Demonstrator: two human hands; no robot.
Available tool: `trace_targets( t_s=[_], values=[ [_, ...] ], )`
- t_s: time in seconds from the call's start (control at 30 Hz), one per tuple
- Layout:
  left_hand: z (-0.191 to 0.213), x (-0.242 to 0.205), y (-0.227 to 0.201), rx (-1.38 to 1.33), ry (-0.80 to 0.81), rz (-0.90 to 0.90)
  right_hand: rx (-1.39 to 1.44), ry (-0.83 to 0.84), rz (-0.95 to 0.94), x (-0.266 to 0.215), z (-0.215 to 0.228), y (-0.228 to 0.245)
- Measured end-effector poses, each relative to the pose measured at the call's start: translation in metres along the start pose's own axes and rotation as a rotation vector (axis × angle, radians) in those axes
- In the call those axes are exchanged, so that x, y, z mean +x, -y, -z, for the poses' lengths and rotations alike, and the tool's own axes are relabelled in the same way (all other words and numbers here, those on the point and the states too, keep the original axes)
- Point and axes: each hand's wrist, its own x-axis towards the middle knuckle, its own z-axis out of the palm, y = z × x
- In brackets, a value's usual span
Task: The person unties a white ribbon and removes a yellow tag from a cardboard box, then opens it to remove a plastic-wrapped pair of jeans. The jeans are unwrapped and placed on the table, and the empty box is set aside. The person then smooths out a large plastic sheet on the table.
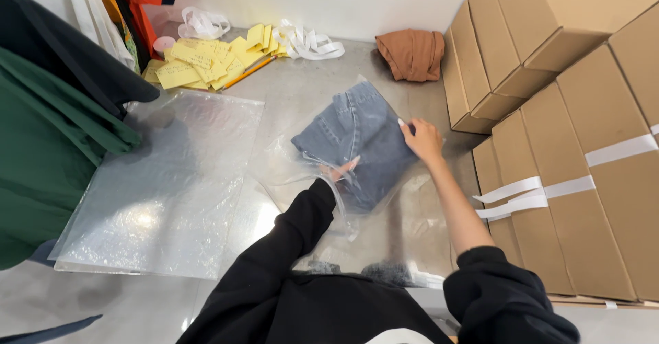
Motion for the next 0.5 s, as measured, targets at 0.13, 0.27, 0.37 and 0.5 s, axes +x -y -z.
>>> trace_targets(
  t_s=[0.13, 0.27, 0.37, 0.5],
  values=[
    [0.048, 0.066, 0.022, 0.678, 0.529, 0.06, 0.066, 0.082, -0.179, -0.02, 0.018, -0.012],
    [0.013, -0.004, -0.022, 0.124, 0.058, -0.04, 0.678, 0.16, -0.535, -0.054, -0.031, -0.061],
    [-0.001, 0.018, -0.024, -0.153, -0.298, 0.043, 0.844, 0.154, -0.612, -0.065, -0.045, -0.071],
    [0.061, 0.047, 0.025, 0.483, 0.193, -0.297, 0.545, 0.263, -0.687, -0.064, -0.062, -0.087]
  ],
)
